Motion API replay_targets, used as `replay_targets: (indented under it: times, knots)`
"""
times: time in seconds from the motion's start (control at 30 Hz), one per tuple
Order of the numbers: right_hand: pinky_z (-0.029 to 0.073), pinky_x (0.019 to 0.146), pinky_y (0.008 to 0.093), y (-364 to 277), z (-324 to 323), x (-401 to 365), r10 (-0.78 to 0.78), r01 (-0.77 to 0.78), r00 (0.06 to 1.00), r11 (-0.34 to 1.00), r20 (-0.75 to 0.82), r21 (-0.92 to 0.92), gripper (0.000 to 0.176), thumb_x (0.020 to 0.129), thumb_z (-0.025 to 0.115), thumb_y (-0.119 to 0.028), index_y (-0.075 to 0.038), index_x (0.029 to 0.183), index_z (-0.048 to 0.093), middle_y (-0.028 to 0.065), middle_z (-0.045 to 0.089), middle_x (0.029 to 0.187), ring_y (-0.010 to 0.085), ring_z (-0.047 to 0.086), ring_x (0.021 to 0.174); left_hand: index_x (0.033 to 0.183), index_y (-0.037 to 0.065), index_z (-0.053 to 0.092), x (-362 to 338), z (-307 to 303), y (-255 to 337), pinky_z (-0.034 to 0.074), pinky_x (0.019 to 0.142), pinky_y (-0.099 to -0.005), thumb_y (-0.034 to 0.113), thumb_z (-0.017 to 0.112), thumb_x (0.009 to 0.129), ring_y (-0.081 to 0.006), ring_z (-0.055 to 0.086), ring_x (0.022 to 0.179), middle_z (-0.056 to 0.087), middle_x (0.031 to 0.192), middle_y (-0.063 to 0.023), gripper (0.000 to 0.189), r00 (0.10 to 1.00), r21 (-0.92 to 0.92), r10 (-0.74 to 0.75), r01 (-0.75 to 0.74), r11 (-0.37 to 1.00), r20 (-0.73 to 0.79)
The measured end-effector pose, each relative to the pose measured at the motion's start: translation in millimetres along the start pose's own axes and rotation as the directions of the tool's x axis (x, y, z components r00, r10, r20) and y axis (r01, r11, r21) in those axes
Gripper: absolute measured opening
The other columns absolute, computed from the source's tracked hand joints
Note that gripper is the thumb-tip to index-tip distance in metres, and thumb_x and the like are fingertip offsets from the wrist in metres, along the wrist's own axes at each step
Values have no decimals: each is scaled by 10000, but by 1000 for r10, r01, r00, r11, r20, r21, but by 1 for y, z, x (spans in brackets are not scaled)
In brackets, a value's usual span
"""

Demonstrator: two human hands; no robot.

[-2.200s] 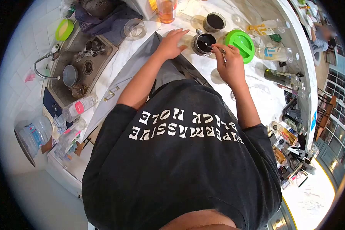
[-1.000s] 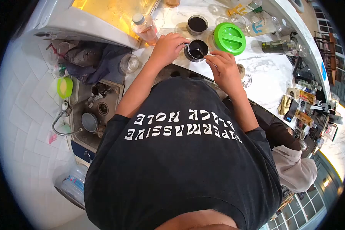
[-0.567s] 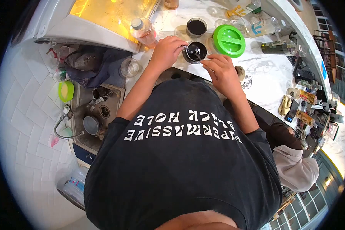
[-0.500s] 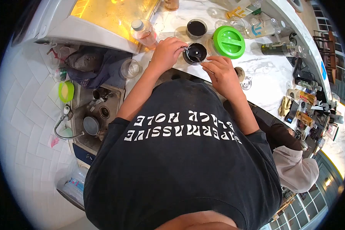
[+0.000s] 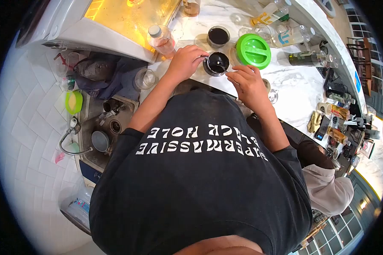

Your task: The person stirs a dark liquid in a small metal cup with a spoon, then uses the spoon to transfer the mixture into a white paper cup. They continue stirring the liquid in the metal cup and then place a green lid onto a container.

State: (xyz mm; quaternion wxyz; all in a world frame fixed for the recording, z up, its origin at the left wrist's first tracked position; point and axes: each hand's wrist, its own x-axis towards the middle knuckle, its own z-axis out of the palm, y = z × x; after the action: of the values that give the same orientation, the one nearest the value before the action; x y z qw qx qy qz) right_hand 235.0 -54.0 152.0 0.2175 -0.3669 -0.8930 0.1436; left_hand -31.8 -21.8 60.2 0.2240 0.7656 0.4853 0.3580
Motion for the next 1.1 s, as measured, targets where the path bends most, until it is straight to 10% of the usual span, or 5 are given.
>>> replay_targets:
  times: [1.1]
  knots:
    - [461,1030,485,4,-2,-1,-4,3,1000,999,31,47,210,890,762,-65,-108,1094,743,39,760,1026,220,699,1134,1082,73,792,4,-6,1,560,901,-409,92,757,918,-315,702,1025,745,1064,-96,169,995,-9,-49,50,999,87]
